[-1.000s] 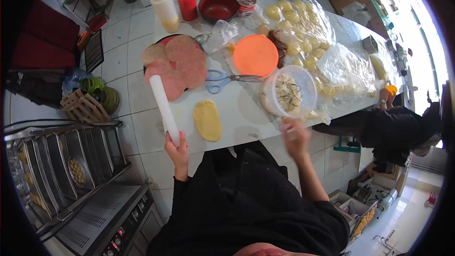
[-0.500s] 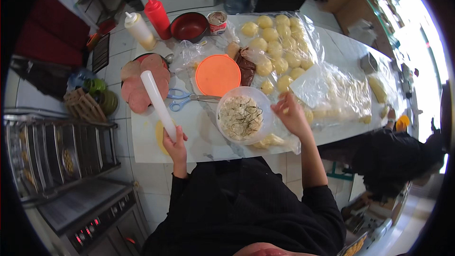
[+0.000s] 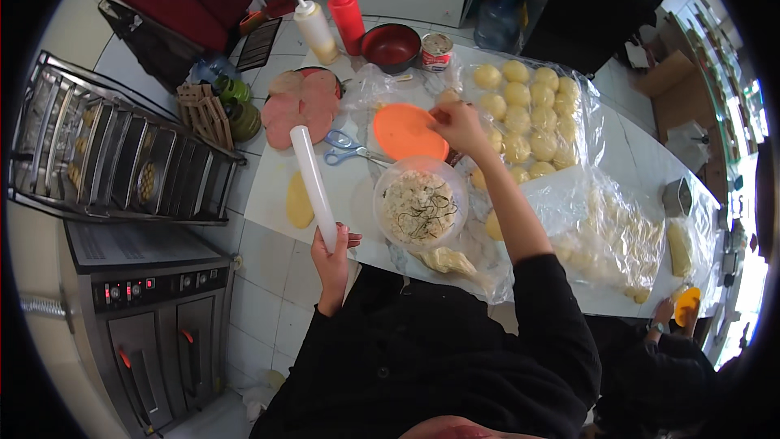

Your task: The person places a tray of dough into a rack, rolls out dough with a rolling pin, adds chocolate sprinkles and cheese from containers, and folds the dough over the filling.

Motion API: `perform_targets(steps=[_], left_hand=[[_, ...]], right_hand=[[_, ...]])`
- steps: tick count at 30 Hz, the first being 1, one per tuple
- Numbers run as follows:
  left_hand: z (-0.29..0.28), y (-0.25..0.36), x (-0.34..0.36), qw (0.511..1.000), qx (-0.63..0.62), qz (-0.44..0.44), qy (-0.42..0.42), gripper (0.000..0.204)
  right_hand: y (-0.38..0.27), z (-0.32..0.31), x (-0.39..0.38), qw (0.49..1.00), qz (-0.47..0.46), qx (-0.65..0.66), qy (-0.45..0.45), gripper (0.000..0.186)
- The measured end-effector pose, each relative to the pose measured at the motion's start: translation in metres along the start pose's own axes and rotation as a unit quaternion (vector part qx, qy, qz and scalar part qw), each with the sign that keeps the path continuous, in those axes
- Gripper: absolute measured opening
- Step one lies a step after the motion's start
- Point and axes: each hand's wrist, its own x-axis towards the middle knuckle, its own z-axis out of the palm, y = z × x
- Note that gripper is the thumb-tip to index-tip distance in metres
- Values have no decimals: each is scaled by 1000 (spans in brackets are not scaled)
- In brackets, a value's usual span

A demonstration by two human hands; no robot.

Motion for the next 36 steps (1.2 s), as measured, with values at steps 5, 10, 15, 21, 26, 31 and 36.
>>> perform_targets(steps=[5, 10, 15, 21, 26, 31, 36], left_hand=[[-2, -7, 10, 999, -1, -44, 28, 23], [29, -8, 34, 999, -23, -41, -23, 27], [39, -9, 45, 996, 36, -27, -77, 24], [40, -15, 51, 991, 126, 23, -36, 21], [32, -7, 51, 987, 138, -19, -78, 23], [14, -3, 55, 986, 124, -53, -102, 25], [-36, 8, 51, 983, 76, -61, -154, 22]], right_hand=[[-44, -16, -111, 978, -177, 28, 104, 17], [-41, 5, -178, 969, -244, 24, 32, 19], [-41, 16, -185, 965, -263, 20, -14, 20], [-34, -4, -153, 970, 42, 135, 196, 27], [-19, -12, -144, 945, 202, 258, -8, 27], [-25, -4, -146, 889, 276, 358, -79, 24], [-88, 23, -165, 913, 252, 318, -45, 22]])
